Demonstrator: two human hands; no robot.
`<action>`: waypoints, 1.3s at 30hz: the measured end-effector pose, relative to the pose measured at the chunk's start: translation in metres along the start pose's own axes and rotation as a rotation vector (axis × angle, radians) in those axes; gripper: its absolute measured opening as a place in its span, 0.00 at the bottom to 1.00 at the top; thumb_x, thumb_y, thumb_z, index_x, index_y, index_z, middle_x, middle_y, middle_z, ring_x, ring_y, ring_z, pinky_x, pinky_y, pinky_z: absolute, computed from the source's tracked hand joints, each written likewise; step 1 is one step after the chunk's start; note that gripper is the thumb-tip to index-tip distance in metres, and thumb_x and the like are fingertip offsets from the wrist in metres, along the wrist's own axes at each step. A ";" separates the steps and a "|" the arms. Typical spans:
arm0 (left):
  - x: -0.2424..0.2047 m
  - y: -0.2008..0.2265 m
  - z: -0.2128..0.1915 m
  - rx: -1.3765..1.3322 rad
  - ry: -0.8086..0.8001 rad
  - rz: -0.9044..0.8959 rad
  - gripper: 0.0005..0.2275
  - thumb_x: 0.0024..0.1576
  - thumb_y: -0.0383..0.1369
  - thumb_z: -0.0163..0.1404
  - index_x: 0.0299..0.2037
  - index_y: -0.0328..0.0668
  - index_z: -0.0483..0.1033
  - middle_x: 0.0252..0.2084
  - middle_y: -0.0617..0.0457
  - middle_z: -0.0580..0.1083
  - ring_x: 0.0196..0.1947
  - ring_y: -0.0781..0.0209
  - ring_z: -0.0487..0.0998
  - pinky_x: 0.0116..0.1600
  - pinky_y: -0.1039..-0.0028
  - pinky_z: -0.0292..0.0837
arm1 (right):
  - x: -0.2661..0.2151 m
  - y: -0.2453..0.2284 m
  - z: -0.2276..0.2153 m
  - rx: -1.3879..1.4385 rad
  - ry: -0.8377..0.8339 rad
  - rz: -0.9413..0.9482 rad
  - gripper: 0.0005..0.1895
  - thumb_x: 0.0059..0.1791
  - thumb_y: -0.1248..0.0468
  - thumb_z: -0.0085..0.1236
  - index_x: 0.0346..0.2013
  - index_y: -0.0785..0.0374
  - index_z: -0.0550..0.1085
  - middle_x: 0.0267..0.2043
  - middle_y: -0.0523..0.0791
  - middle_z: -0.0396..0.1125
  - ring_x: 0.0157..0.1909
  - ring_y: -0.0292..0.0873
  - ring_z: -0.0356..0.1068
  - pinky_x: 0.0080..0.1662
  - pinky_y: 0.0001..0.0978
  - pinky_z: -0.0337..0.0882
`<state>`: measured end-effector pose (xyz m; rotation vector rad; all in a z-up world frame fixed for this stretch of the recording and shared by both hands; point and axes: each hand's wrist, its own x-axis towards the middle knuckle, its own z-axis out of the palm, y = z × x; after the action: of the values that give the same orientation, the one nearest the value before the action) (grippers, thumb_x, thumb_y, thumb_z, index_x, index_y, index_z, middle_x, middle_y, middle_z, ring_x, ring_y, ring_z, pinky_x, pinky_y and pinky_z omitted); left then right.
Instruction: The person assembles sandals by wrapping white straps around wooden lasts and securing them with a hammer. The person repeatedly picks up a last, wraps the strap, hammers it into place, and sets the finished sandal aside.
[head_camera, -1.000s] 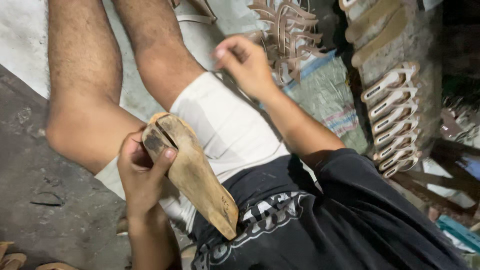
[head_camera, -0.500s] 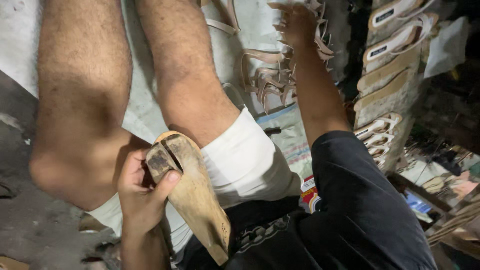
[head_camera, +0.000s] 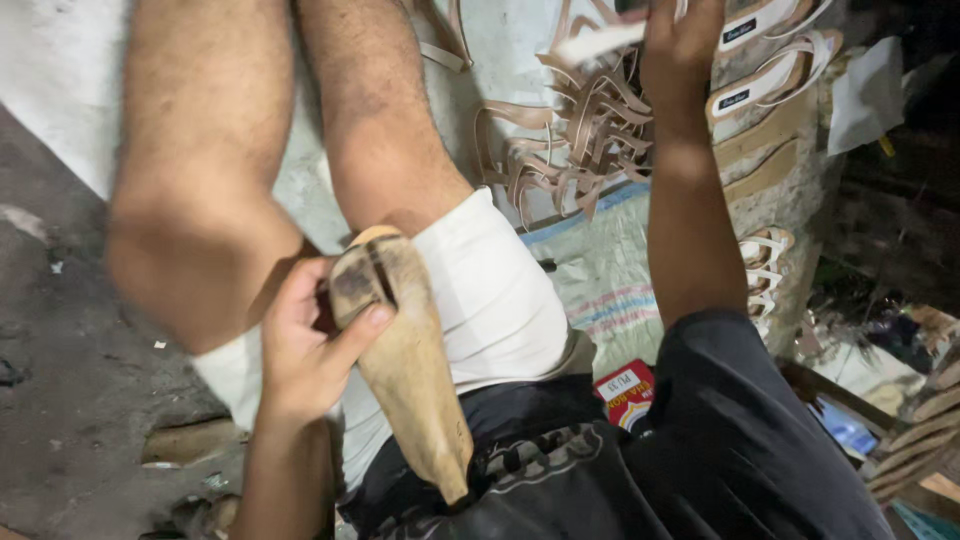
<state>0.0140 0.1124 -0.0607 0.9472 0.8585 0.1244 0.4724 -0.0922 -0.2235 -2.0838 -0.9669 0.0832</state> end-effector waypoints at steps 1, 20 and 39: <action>-0.001 0.003 0.007 0.027 -0.006 0.013 0.18 0.56 0.23 0.62 0.55 0.30 0.71 0.47 0.53 0.76 0.48 0.68 0.76 0.54 0.76 0.73 | 0.002 -0.039 -0.010 0.379 -0.066 0.063 0.08 0.60 0.72 0.53 0.52 0.74 0.69 0.50 0.52 0.68 0.50 0.47 0.68 0.53 0.39 0.71; -0.077 0.015 0.022 0.267 -0.177 0.527 0.21 0.62 0.34 0.65 0.62 0.40 0.71 0.53 0.53 0.79 0.53 0.67 0.81 0.59 0.74 0.80 | -0.121 -0.404 -0.067 0.445 -0.828 -0.102 0.07 0.57 0.72 0.62 0.49 0.73 0.77 0.41 0.49 0.74 0.39 0.37 0.74 0.43 0.23 0.72; -0.089 0.020 0.009 0.199 -0.401 0.346 0.36 0.56 0.31 0.69 0.72 0.35 0.61 0.66 0.48 0.72 0.68 0.60 0.73 0.73 0.68 0.71 | -0.148 -0.407 -0.069 0.557 -0.568 0.104 0.15 0.53 0.75 0.52 0.54 0.69 0.64 0.49 0.45 0.61 0.51 0.37 0.67 0.55 0.26 0.71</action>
<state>-0.0345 0.0785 0.0100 1.2525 0.3358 0.1414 0.1459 -0.0845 0.0698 -1.6033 -1.0079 0.9313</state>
